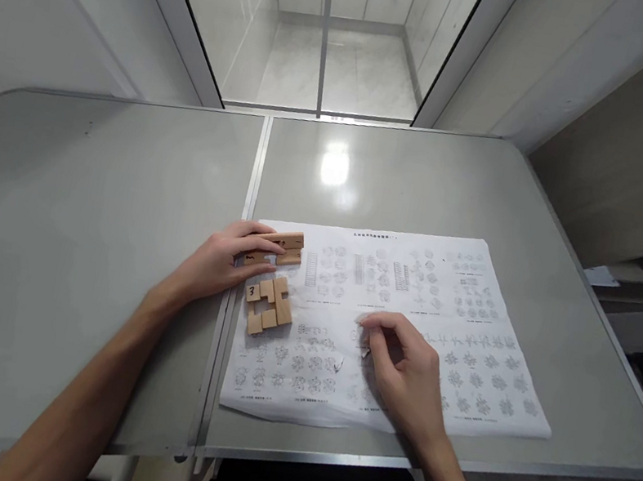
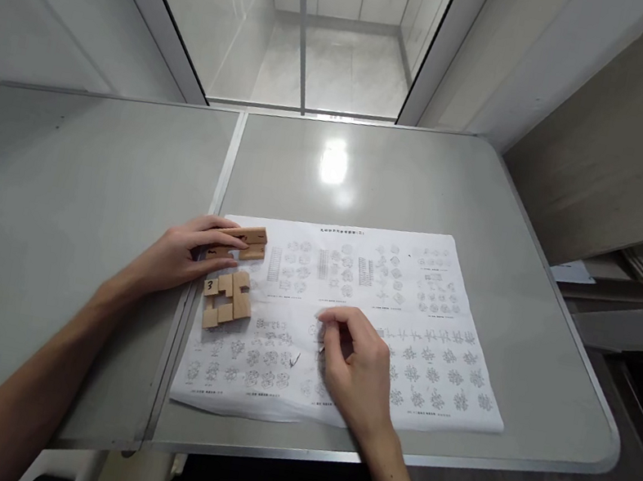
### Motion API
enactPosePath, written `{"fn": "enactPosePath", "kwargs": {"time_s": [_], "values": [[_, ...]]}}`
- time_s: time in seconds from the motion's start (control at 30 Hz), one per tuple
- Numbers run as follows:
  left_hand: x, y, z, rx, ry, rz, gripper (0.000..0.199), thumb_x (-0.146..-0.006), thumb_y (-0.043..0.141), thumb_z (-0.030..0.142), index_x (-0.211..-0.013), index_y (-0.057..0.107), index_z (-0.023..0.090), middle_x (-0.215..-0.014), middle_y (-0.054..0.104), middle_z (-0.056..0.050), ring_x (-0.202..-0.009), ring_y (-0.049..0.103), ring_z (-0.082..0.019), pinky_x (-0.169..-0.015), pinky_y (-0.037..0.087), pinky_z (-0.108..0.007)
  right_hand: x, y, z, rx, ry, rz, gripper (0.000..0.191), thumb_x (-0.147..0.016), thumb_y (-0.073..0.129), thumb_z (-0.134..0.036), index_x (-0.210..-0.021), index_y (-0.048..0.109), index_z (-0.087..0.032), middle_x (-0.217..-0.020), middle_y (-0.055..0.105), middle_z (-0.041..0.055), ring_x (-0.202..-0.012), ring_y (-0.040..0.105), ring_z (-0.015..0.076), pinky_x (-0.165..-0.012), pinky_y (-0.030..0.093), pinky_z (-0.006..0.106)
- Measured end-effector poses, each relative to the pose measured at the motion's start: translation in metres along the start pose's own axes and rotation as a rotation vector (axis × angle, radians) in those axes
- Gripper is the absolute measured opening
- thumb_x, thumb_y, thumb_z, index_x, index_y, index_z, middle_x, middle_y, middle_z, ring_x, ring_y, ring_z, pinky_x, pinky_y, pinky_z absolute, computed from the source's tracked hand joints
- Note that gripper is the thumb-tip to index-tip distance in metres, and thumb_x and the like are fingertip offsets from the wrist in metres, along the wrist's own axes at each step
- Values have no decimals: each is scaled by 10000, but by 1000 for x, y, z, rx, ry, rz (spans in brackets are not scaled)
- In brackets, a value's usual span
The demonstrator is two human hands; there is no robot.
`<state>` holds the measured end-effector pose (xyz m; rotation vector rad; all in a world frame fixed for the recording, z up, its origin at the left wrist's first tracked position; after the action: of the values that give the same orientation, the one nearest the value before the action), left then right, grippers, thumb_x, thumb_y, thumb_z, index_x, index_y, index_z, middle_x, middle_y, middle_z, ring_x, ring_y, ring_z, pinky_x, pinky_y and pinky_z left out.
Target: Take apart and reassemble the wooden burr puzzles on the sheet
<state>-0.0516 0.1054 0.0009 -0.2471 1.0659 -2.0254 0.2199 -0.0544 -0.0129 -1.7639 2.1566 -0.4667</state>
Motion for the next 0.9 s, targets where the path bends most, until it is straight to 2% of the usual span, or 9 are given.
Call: {"fn": "enactPosePath", "kwargs": {"time_s": [0.27, 0.47, 0.6, 0.73, 0.9], "values": [[-1, -1, 1, -36, 31, 116, 251, -1056, 654, 449, -1143, 811, 273, -1305, 772, -87, -1203, 728, -279, -1041, 610, -480, 1, 0, 1, -7, 14, -1, 178, -1071, 569, -285, -1008, 730, -244, -996, 780, 61, -863, 725, 237, -750, 583, 379], [-2, -2, 6, -54, 75, 170, 223, -1073, 643, 398, -1132, 818, 274, -1236, 806, -61, -1162, 748, -256, -1020, 619, -452, 0, 0, 0, -1, 2, 1, 185, -1071, 560, -272, -994, 725, -241, -986, 778, 57, -856, 724, 230, -731, 576, 366], [0, -1, 7, -79, 15, 179, 278, -1085, 619, 395, -1286, 769, 274, -1302, 789, -56, -1185, 744, -245, -1049, 609, -429, 1, 0, -1, 4, -3, -1, 185, -1070, 559, -274, -1001, 727, -242, -985, 777, 55, -858, 725, 230, -720, 573, 360], [2, -1, 1, -101, -86, 187, 479, -1065, 644, 421, -1524, 615, 287, -1365, 767, -63, -1181, 747, -255, -1071, 598, -432, 1, 0, 1, 2, 5, 0, 178, -1070, 565, -278, -1004, 727, -243, -985, 777, 53, -844, 721, 227, -727, 574, 364], [1, 2, -2, -164, -91, 186, 417, -1089, 572, 435, -1455, 656, 252, -1361, 764, -75, -1229, 724, -277, -1097, 576, -463, 1, 1, 1, -9, 2, -2, 186, -1073, 557, -278, -1005, 727, -244, -985, 777, 53, -854, 724, 229, -732, 575, 368]]}}
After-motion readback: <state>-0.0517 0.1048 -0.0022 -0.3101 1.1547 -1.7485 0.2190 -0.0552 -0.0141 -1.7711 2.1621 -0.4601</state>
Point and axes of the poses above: each hand's wrist, its own x-axis away from the middle knuckle, its own y-axis out of the palm, z = x × y, the point moved 6 cm from there along -x, towards the middle knuckle
